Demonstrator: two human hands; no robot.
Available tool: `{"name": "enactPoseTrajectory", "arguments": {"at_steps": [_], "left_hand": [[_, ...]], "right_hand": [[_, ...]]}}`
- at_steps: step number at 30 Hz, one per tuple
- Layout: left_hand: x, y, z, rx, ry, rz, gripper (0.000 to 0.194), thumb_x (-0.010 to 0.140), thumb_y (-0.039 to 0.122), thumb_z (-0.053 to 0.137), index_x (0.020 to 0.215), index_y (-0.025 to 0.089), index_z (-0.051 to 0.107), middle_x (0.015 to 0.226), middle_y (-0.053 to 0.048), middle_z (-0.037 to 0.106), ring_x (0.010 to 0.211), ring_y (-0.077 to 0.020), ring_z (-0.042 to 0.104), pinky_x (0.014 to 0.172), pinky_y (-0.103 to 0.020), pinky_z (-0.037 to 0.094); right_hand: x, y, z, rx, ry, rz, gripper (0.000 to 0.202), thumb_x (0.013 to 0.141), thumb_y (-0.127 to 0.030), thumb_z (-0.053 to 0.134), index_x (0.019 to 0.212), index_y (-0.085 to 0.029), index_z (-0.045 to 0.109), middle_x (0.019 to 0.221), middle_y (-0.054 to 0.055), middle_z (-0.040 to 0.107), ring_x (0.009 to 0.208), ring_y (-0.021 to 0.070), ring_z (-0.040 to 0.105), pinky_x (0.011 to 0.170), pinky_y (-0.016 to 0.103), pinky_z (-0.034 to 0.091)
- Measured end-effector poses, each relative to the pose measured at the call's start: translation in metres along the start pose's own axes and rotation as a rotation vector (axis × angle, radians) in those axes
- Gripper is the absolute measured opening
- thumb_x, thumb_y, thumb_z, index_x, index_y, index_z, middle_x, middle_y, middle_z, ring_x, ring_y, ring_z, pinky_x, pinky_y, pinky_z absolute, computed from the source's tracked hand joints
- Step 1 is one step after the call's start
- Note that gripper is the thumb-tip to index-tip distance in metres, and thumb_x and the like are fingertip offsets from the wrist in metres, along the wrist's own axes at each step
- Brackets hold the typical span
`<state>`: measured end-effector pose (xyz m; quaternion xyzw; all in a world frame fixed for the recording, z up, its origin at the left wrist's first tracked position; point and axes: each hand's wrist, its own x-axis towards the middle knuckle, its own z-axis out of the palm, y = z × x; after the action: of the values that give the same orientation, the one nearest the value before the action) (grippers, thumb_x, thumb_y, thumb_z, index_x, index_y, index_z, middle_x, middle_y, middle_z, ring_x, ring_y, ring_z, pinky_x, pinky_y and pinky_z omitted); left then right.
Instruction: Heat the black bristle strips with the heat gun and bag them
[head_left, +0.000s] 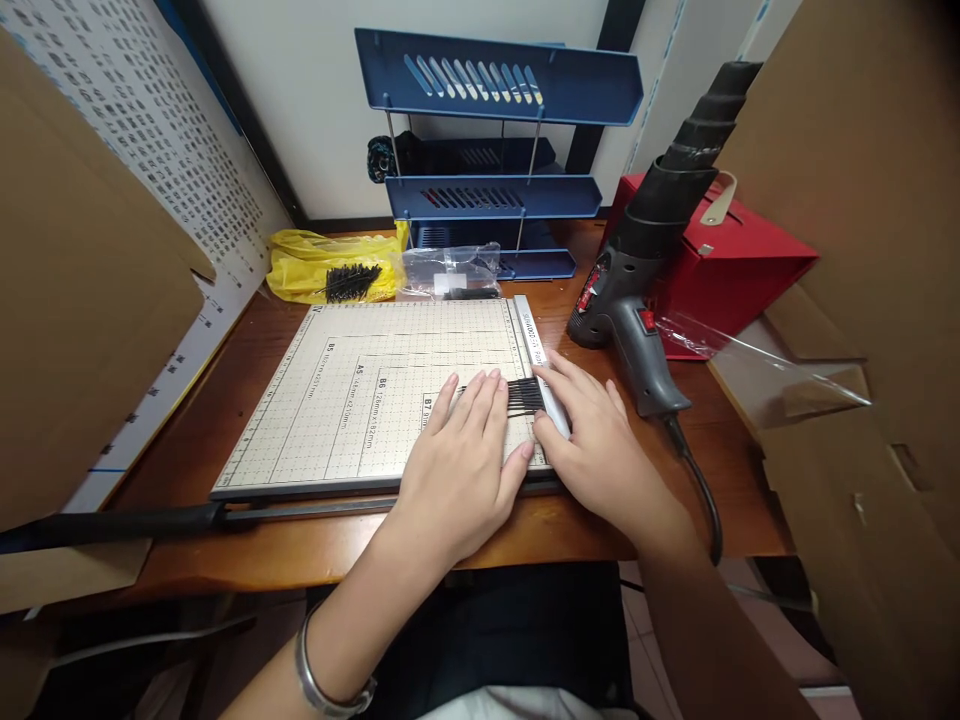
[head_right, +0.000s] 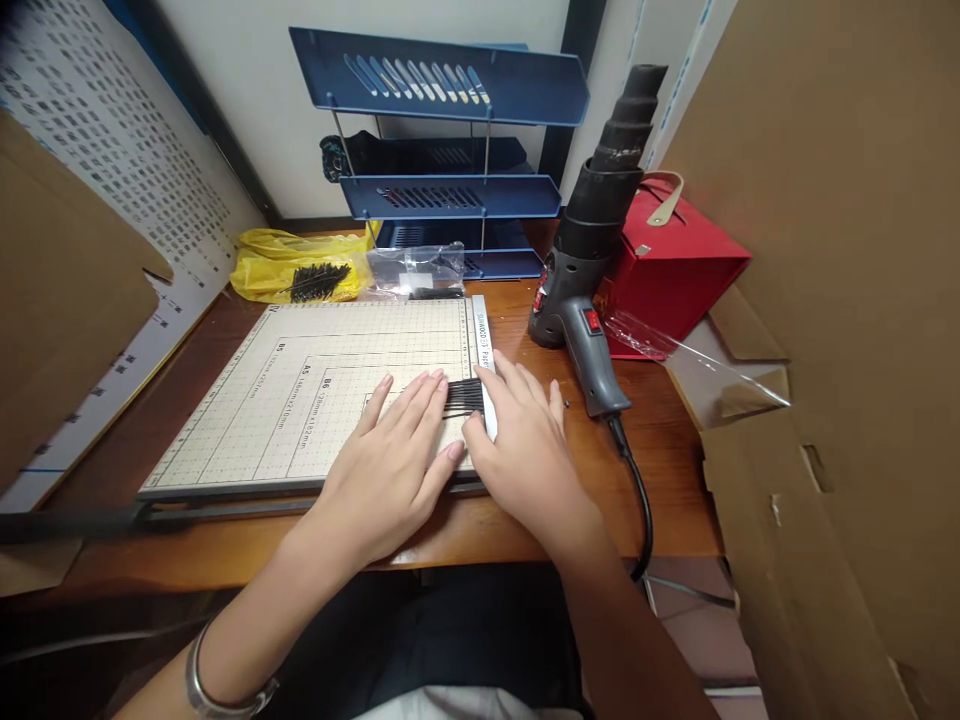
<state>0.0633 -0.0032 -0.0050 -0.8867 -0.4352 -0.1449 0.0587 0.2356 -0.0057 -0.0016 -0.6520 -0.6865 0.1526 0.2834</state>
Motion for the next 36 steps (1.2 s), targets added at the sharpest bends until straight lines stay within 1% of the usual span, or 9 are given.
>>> {"name": "enactPoseTrajectory", "arguments": {"at_steps": [5,8,13,17,20,25,30,33,36], "left_hand": [[0.004,0.004,0.0,-0.003,-0.06,0.0,0.068,0.111,0.046,0.024,0.154,-0.003,0.044,0.163,-0.022,0.042,0.154,-0.0312,0.037,0.131,-0.052,0.022],[0.004,0.004,0.0,-0.017,-0.081,0.001,0.069,0.111,0.047,0.025,0.155,-0.003,0.042,0.164,-0.021,0.039,0.155,-0.0313,0.035,0.131,-0.053,0.021],[0.004,0.002,-0.001,-0.031,-0.102,0.005,0.068,0.11,0.047,0.027,0.157,-0.002,0.039,0.165,-0.02,0.037,0.156,-0.0303,0.033,0.131,-0.053,0.021],[0.003,0.002,-0.001,-0.036,-0.116,0.006,0.067,0.11,0.046,0.027,0.158,0.0,0.038,0.166,-0.018,0.036,0.157,-0.0292,0.031,0.132,-0.052,0.019],[0.004,0.002,-0.001,-0.033,-0.117,0.01,0.068,0.11,0.046,0.026,0.158,0.0,0.038,0.167,-0.018,0.036,0.158,-0.0292,0.03,0.132,-0.051,0.018],[0.004,0.003,-0.001,-0.035,-0.116,0.005,0.068,0.11,0.046,0.026,0.159,0.0,0.037,0.167,-0.017,0.035,0.158,-0.029,0.03,0.133,-0.051,0.018],[0.006,0.003,-0.001,-0.037,-0.127,0.003,0.068,0.11,0.046,0.025,0.158,0.0,0.038,0.167,-0.017,0.035,0.158,-0.0294,0.03,0.132,-0.052,0.018],[0.006,0.004,-0.001,-0.039,-0.132,0.003,0.068,0.11,0.046,0.024,0.158,0.0,0.038,0.167,-0.017,0.035,0.158,-0.0297,0.029,0.132,-0.052,0.019],[0.006,0.004,-0.002,-0.042,-0.131,0.001,0.069,0.11,0.047,0.024,0.159,0.0,0.037,0.167,-0.017,0.035,0.158,-0.0295,0.03,0.132,-0.053,0.018]], "right_hand": [[0.01,0.006,-0.003,0.085,0.066,0.009,0.054,0.091,-0.03,0.046,0.142,-0.017,0.058,0.158,0.012,0.05,0.149,0.0287,0.044,0.126,0.061,0.03],[0.026,0.005,-0.005,0.178,0.08,0.023,0.057,0.093,-0.032,0.049,0.149,-0.018,0.05,0.156,0.011,0.052,0.146,0.0269,0.049,0.124,0.052,0.038],[0.047,0.003,-0.004,0.209,-0.051,0.105,0.077,0.093,-0.039,0.057,0.161,-0.016,0.031,0.161,0.014,0.046,0.144,0.0317,0.051,0.12,0.051,0.044],[0.048,0.003,-0.003,0.164,-0.174,0.134,0.068,0.097,-0.037,0.049,0.162,-0.022,0.032,0.153,0.011,0.056,0.134,0.033,0.061,0.11,0.052,0.051],[0.046,0.0,-0.004,0.145,-0.2,0.157,0.067,0.1,-0.038,0.042,0.164,-0.024,0.028,0.152,0.012,0.057,0.133,0.0355,0.062,0.11,0.056,0.05],[0.045,-0.003,-0.006,0.163,-0.248,0.166,0.075,0.101,-0.043,0.041,0.168,-0.019,0.018,0.16,0.015,0.046,0.143,0.0359,0.052,0.119,0.058,0.041],[0.046,0.005,-0.008,0.237,-0.181,0.189,0.067,0.103,-0.043,0.033,0.166,-0.023,0.024,0.163,0.009,0.043,0.146,0.0335,0.049,0.122,0.057,0.038],[0.048,0.006,-0.007,0.257,-0.173,0.194,0.07,0.102,-0.049,0.039,0.166,-0.024,0.025,0.161,0.009,0.047,0.147,0.0337,0.048,0.123,0.058,0.036],[0.048,0.004,-0.005,0.276,-0.218,0.126,0.075,0.098,-0.045,0.048,0.166,-0.025,0.022,0.158,0.01,0.05,0.142,0.034,0.053,0.12,0.059,0.04]]}}
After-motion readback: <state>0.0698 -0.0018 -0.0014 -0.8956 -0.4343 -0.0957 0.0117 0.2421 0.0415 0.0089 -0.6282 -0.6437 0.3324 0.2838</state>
